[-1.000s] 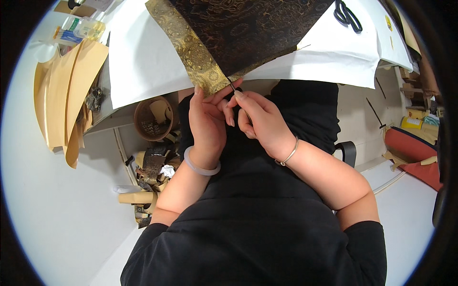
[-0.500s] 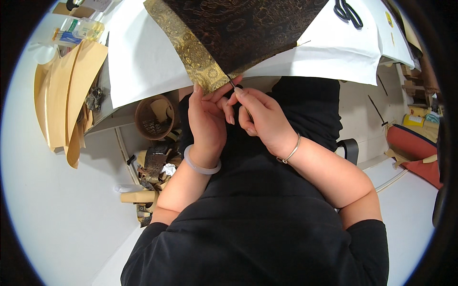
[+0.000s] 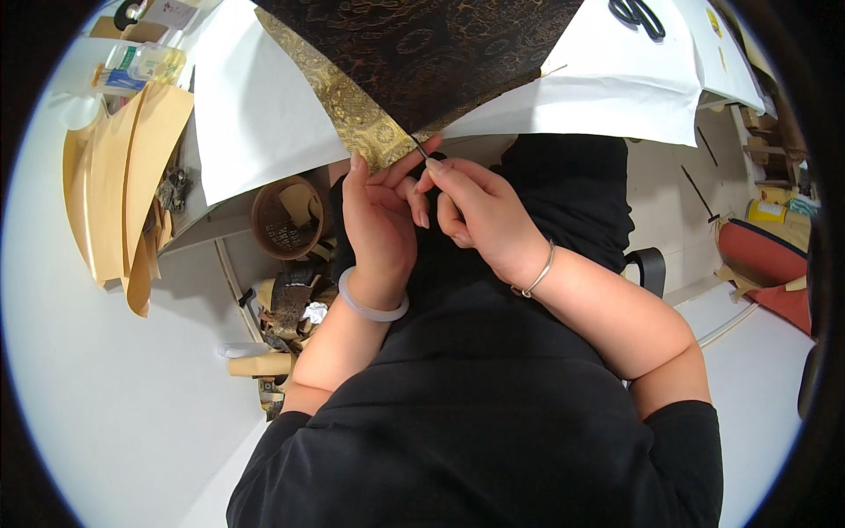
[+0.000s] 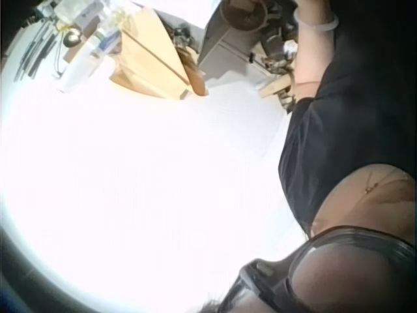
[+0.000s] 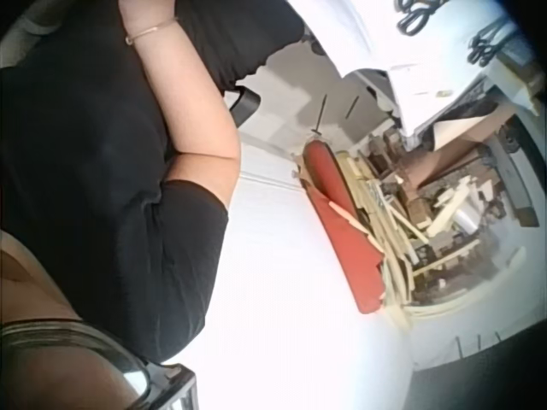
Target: The person wraps a rectangular cardboard box with patterned paper, trims the edges with a craft knife, and smooths the seams with a small iron. The person repeatedly adjusts the paper, cuts along the edges, and irons the seams to secure the wrapping.
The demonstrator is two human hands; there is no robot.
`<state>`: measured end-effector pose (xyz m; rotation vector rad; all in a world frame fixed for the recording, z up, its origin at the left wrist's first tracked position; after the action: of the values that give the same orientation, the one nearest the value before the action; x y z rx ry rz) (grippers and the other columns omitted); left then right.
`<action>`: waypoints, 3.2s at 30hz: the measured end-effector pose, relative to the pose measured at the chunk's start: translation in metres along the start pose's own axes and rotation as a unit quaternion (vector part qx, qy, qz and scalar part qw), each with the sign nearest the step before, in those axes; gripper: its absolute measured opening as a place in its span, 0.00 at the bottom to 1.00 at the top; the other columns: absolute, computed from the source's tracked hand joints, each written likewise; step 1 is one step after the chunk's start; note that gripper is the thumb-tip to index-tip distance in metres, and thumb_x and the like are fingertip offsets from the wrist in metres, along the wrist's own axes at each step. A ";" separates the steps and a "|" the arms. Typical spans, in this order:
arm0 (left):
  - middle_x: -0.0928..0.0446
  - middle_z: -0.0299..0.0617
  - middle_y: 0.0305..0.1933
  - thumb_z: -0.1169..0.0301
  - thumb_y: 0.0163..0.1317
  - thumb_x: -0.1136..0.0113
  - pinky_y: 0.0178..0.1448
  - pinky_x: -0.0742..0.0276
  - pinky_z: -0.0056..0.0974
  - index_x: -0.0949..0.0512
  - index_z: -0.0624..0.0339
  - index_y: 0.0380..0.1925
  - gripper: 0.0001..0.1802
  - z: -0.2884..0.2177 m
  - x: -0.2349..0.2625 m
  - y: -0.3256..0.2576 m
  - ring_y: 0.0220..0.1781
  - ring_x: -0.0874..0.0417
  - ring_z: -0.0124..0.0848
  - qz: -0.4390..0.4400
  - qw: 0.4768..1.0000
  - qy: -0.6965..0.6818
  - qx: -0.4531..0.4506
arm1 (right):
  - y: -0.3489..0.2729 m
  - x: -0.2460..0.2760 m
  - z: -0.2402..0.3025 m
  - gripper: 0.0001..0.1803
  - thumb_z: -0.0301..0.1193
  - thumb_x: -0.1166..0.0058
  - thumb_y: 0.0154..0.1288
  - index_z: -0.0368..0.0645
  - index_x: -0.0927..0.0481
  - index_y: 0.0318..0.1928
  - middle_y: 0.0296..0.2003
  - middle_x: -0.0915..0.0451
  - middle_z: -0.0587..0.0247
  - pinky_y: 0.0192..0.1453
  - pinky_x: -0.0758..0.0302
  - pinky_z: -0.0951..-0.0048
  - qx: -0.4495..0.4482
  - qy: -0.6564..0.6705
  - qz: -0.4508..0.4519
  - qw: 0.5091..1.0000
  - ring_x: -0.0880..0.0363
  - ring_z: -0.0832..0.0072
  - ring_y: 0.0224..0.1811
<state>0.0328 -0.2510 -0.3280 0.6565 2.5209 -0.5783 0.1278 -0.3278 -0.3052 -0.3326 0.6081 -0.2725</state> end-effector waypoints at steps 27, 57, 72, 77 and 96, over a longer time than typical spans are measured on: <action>0.17 0.57 0.57 0.45 0.77 0.69 0.28 0.30 0.27 0.23 0.74 0.57 0.40 0.001 0.001 -0.001 0.21 0.27 0.24 0.004 1.000 0.001 -0.010 | 0.000 -0.001 -0.001 0.17 0.41 0.56 0.82 0.42 0.22 0.41 0.14 0.34 0.73 0.21 0.48 0.81 0.003 0.013 -0.001 1.000 0.45 0.87 0.14; 0.16 0.61 0.53 0.56 0.80 0.58 0.24 0.32 0.28 0.20 0.76 0.44 0.28 -0.002 0.000 -0.001 0.16 0.31 0.25 -0.032 0.999 -0.012 -0.024 | 0.000 0.000 -0.003 0.16 0.41 0.56 0.82 0.42 0.23 0.41 0.14 0.34 0.73 0.21 0.48 0.81 0.005 0.016 -0.006 1.000 0.44 0.87 0.15; 0.16 0.60 0.53 0.57 0.80 0.58 0.25 0.33 0.28 0.19 0.75 0.44 0.28 -0.004 -0.002 -0.003 0.17 0.32 0.24 -0.035 0.999 -0.013 -0.021 | 0.001 0.001 -0.005 0.16 0.40 0.55 0.82 0.43 0.23 0.41 0.15 0.34 0.74 0.21 0.47 0.82 -0.002 0.030 -0.004 1.000 0.43 0.88 0.15; 0.16 0.60 0.53 0.56 0.80 0.58 0.25 0.33 0.29 0.19 0.75 0.43 0.28 -0.004 -0.002 -0.003 0.17 0.32 0.24 -0.031 0.999 -0.011 -0.019 | 0.001 0.001 -0.005 0.15 0.40 0.55 0.82 0.43 0.23 0.41 0.15 0.34 0.74 0.21 0.47 0.82 0.001 0.027 -0.004 1.000 0.43 0.88 0.14; 0.16 0.60 0.53 0.57 0.80 0.59 0.26 0.32 0.28 0.19 0.75 0.43 0.28 -0.005 -0.001 -0.004 0.17 0.30 0.25 -0.030 0.999 -0.015 -0.016 | -0.001 0.001 -0.007 0.16 0.40 0.57 0.82 0.42 0.23 0.42 0.16 0.32 0.71 0.20 0.47 0.82 0.000 0.014 0.001 1.000 0.43 0.87 0.14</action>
<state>0.0303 -0.2517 -0.3221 0.5578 2.5250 -0.5637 0.1248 -0.3307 -0.3105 -0.3283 0.6348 -0.2766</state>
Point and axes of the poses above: each hand's wrist, its own y-axis towards the middle knuckle, its own x-axis out of the back of the hand, z = x × y, the point moved 6 cm from there along y, towards the middle knuckle
